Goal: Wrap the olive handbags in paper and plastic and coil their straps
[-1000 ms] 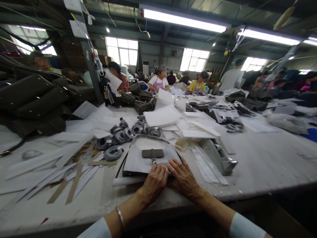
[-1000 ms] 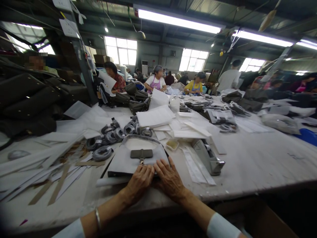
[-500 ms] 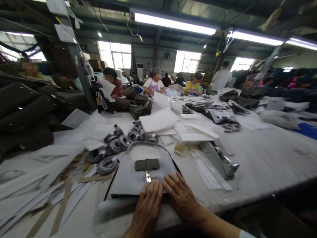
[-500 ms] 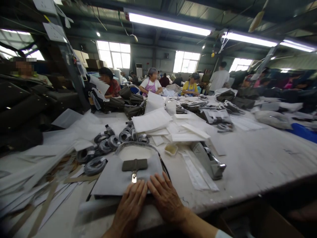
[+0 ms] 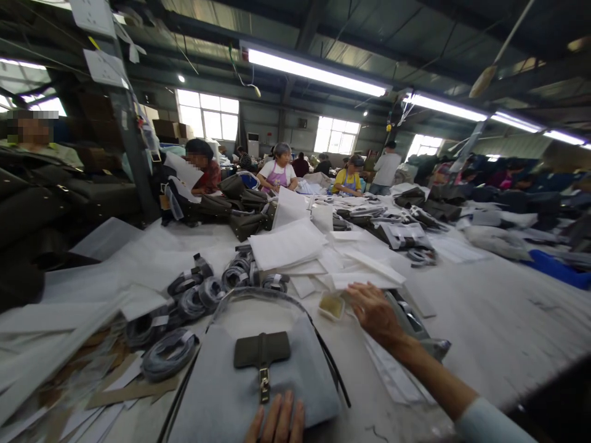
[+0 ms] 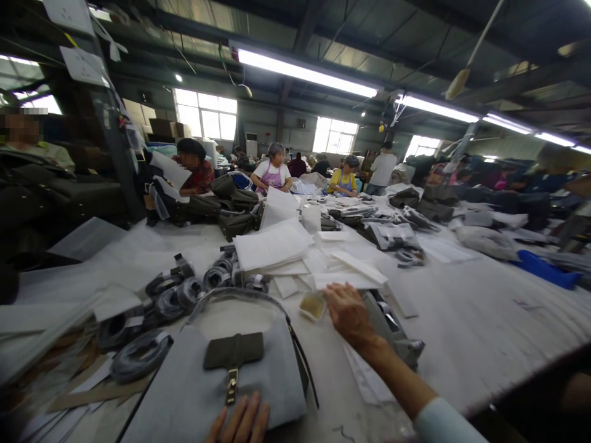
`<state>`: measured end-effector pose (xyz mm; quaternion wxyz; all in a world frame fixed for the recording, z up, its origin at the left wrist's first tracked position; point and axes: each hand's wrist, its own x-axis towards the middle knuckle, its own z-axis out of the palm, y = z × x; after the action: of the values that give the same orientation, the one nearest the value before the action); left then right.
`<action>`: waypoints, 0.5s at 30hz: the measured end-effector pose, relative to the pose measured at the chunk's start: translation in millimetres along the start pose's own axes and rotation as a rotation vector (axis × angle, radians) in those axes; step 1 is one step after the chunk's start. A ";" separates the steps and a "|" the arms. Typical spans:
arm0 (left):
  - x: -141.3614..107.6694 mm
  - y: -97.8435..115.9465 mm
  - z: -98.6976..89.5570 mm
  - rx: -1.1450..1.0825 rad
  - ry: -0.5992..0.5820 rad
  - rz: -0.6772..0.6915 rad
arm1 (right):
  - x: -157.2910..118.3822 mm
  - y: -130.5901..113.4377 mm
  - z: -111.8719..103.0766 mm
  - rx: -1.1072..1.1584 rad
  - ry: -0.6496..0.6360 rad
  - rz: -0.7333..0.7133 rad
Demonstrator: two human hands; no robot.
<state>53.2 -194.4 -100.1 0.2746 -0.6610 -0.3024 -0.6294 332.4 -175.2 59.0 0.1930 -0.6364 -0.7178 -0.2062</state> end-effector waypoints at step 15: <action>33.5 -3.3 -39.8 0.019 -0.283 0.125 | 36.9 51.8 -14.8 -0.140 0.205 0.026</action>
<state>25.1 -220.0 -64.5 0.2743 -0.7580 -0.3020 -0.5088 379.8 -147.1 93.9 0.2230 -0.6330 -0.6700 -0.3173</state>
